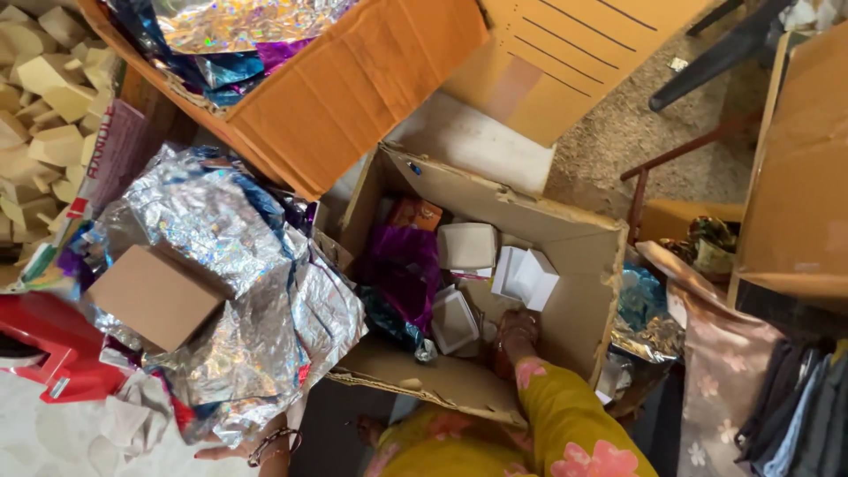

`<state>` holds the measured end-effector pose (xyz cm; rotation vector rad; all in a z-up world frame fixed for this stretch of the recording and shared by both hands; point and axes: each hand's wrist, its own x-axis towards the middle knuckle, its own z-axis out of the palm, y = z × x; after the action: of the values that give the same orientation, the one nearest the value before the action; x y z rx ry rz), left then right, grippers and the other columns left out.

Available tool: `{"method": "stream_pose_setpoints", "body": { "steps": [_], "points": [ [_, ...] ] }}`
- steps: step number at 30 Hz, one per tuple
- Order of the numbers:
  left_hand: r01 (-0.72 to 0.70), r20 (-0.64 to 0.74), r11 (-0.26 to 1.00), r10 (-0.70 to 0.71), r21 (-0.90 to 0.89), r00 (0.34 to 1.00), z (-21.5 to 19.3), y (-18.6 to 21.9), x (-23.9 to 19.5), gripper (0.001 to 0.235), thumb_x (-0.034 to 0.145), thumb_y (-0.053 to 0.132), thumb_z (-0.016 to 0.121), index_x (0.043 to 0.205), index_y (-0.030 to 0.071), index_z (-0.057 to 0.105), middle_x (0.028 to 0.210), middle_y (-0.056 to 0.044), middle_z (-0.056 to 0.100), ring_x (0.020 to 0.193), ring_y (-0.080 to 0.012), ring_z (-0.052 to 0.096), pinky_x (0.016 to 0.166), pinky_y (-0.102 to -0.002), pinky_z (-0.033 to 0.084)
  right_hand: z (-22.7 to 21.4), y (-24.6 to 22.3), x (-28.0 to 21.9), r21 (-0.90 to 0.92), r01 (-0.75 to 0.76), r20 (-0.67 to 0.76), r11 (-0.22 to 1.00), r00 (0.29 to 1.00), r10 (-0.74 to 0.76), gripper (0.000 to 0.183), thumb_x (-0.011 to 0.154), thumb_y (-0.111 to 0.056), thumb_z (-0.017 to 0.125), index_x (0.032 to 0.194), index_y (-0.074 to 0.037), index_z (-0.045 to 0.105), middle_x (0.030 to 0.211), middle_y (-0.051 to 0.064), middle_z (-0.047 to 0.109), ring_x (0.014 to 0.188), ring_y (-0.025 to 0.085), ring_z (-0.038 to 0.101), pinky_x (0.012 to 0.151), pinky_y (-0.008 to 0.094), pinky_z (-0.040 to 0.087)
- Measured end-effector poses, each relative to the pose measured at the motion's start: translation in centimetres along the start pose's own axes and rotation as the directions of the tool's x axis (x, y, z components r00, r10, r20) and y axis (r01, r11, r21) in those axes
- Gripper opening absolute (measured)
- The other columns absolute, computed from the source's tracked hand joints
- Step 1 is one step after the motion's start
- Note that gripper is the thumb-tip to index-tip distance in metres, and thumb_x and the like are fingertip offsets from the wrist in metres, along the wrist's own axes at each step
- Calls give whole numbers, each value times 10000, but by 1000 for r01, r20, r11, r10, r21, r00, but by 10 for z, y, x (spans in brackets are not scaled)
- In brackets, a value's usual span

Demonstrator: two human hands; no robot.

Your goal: The person wraps a small rectangular item in shiny blue metallic foil, folding and pressing the foil around it at a work table, then reaches into a nearby cardboard box to retrieve a printed orange box and places unwrapped items into it. Crates of unwrapped items and stacks of already foil-wrapped pieces sit around the table.

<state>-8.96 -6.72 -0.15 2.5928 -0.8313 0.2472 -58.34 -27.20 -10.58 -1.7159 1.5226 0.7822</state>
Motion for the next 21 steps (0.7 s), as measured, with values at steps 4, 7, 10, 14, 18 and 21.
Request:
{"method": "stream_pose_setpoints", "body": {
  "steps": [4,7,10,14,18,21],
  "points": [
    [66,161,984,-94,168,983,-3,1,-1,1261,759,940,414,1614,39,195,1638,-305,187,1487,-607,107,1093,-777,-33,7,-5,-14,54,-50,-20,997,998,51,524,842,-490,694,1222,-131,651,1160,128,711,1037,319,657,855,488,561],
    [139,227,946,-210,292,951,19,-16,-8,1214,803,913,405,1617,43,170,1660,-292,140,1462,-617,59,1060,-800,-43,-5,-8,-21,87,-76,-57,993,995,82,527,849,-477,701,1233,-124,629,1145,127,722,1025,306,678,851,468,573],
    [-188,-187,841,320,506,929,28,-23,-13,984,1026,767,482,1673,82,199,1794,-239,92,1709,-516,11,1243,-783,-33,-20,-14,-27,109,-88,-102,990,990,99,532,855,-465,707,1245,-117,607,1130,127,733,1013,293,699,846,449,584],
    [-12,198,758,-155,652,968,-5,19,3,1078,813,782,545,1638,112,363,1744,-235,91,1616,-486,-11,1177,-740,5,-44,-19,-50,130,-92,-167,987,979,114,541,864,-448,717,1261,-108,577,1111,126,748,997,276,726,840,423,599],
    [-37,234,717,-178,696,956,-40,46,12,988,827,694,574,1598,110,373,1750,-238,52,1566,-502,12,1140,-749,30,-8,31,21,168,-90,-234,982,964,128,553,872,-431,726,1276,-98,548,1091,125,763,981,258,754,833,397,614],
    [61,177,862,-173,503,969,-30,46,13,1033,828,669,577,1667,162,249,1731,-227,37,1556,-502,-5,1134,-765,30,-49,6,-41,425,174,-550,889,829,101,576,754,-277,889,1227,-160,584,992,163,801,885,269,765,766,363,567]
  ]
}}
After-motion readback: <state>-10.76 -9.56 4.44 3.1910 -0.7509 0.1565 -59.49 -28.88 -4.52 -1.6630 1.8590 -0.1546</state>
